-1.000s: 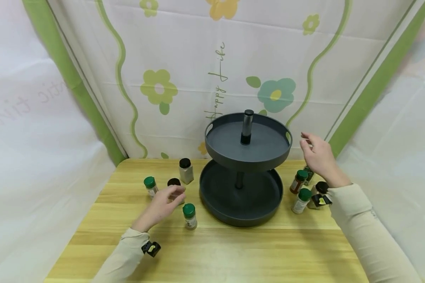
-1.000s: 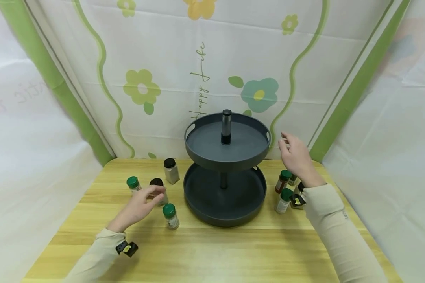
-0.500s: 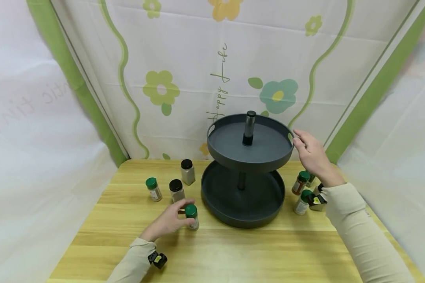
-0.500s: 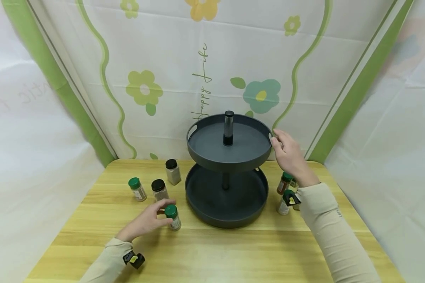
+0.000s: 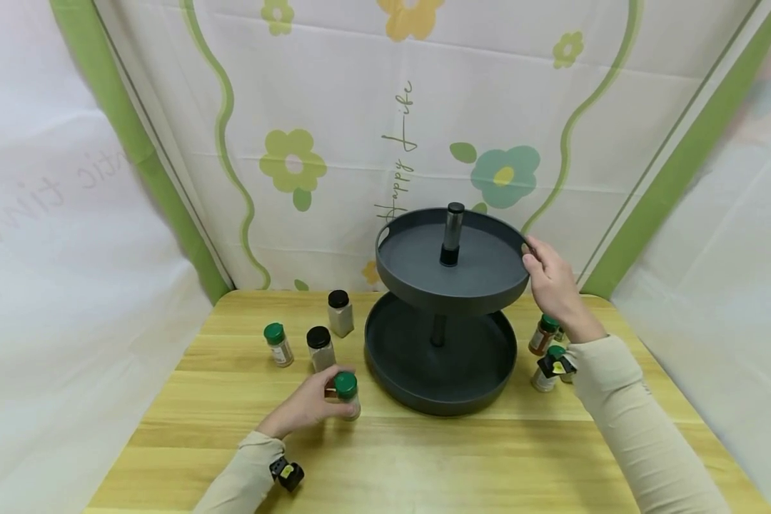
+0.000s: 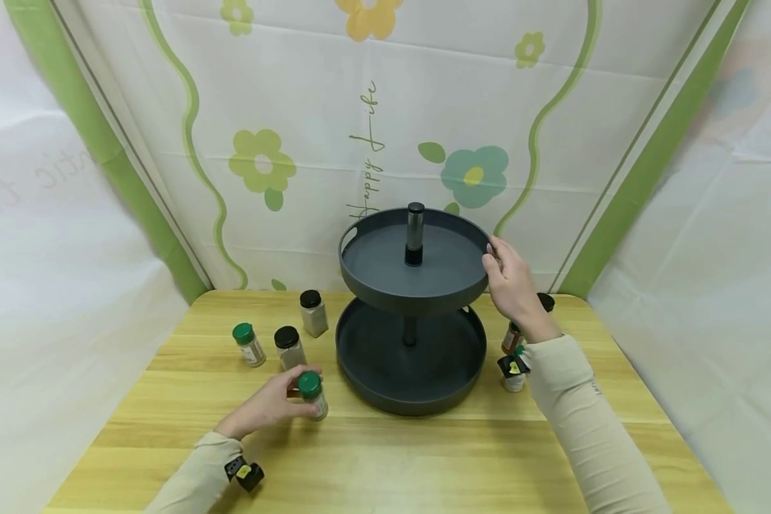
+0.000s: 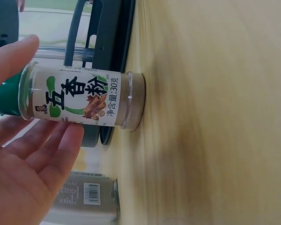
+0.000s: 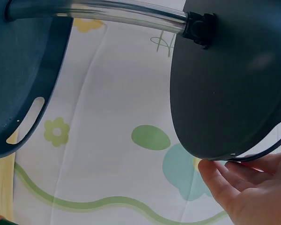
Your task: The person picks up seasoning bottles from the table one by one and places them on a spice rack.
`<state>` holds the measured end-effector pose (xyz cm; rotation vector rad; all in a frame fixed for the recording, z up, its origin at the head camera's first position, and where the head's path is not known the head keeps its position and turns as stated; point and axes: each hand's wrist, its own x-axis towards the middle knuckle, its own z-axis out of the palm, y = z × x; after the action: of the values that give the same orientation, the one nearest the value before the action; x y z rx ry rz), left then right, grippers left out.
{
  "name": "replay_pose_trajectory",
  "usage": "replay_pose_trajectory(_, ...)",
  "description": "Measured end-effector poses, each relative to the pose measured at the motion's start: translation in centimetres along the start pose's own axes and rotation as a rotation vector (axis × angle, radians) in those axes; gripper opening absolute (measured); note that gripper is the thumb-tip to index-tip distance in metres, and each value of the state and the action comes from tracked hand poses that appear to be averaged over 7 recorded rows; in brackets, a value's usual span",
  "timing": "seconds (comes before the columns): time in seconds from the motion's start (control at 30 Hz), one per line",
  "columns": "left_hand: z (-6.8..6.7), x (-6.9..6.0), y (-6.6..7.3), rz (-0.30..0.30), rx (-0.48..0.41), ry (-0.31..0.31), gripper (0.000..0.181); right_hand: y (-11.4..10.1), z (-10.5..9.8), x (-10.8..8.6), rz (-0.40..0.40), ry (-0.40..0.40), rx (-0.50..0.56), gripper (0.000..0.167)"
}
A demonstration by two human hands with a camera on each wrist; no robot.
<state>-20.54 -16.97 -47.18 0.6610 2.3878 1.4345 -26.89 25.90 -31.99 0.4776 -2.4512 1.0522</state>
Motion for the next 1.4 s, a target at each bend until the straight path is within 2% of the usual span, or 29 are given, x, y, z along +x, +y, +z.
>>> replay_pose_trajectory(0.13,-0.1,0.1,-0.3,0.010,0.009,-0.012,0.062,0.0,0.1,0.1,0.024,0.010,0.016,0.049)
replay_pose_trajectory(0.37,-0.2,0.0,-0.6,0.019,0.007,-0.017,0.040,-0.3,0.4,0.3,0.055,0.031,0.023,0.047)
replay_pose_trajectory(0.7,-0.2,0.0,-0.5,0.008,-0.017,-0.027,0.038,-0.7,0.5,-0.1,0.066,0.049,0.036,0.047)
replay_pose_trajectory(0.87,-0.5,-0.1,0.2,0.023,-0.046,-0.015,0.033,-0.7,0.5,-0.1,0.071,0.059,0.036,0.047)
replay_pose_trajectory(1.13,-1.3,0.1,1.6,0.034,0.028,0.025,0.037,-0.5,0.6,-0.1,0.099,0.061,0.048,0.049)
replay_pose_trajectory(1.23,-1.6,0.2,2.4,0.056,0.048,0.047,0.038,-0.5,0.6,-0.1,0.094,0.067,0.045,0.049)
replay_pose_trajectory(1.4,-2.2,0.4,3.8,0.094,0.004,0.058,0.035,-0.5,0.5,-0.2,0.094,0.064,0.048,0.048)
